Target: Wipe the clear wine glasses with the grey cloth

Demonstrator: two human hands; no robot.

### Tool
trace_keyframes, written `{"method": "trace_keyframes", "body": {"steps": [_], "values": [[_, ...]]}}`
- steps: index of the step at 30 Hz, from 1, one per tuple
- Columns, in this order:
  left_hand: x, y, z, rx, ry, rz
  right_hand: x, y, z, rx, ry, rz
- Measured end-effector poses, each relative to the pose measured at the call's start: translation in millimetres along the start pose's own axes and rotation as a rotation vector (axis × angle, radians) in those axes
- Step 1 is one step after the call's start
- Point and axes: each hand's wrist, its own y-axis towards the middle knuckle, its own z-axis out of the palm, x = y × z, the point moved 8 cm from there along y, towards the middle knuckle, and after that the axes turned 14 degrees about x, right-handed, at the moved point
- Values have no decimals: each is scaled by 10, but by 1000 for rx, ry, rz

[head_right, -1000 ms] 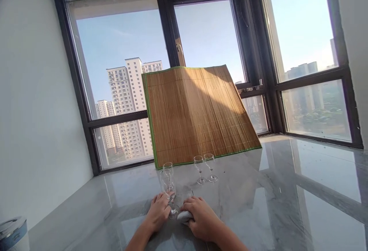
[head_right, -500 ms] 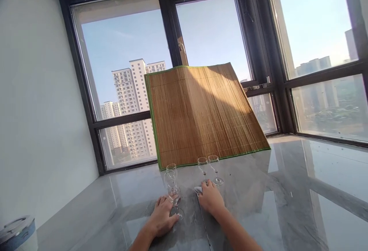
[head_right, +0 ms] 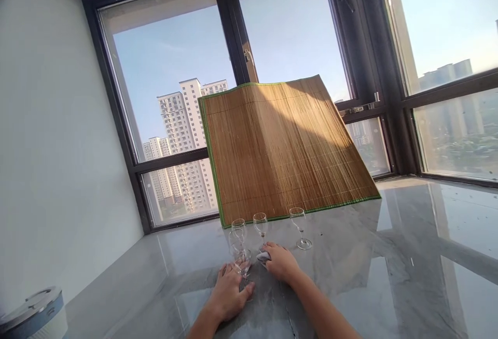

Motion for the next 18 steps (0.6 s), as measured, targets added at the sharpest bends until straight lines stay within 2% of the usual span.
{"method": "trace_keyframes", "body": {"steps": [5, 7, 12, 15, 18], "values": [[-12, -14, -6, 8, 2, 14, 89, -200, -103, -67, -24, -1], [-11, -16, -10, 15, 4, 8, 47, -360, -202, -121, -75, 99], [-19, -8, -9, 38, 13, -2, -296, -711, -392, -168, -128, 459], [-12, 5, 3, 42, 22, -8, -521, -763, -464, -183, -133, 514], [-5, 15, 9, 42, 31, -10, -701, -699, -482, -152, -105, 461]]}}
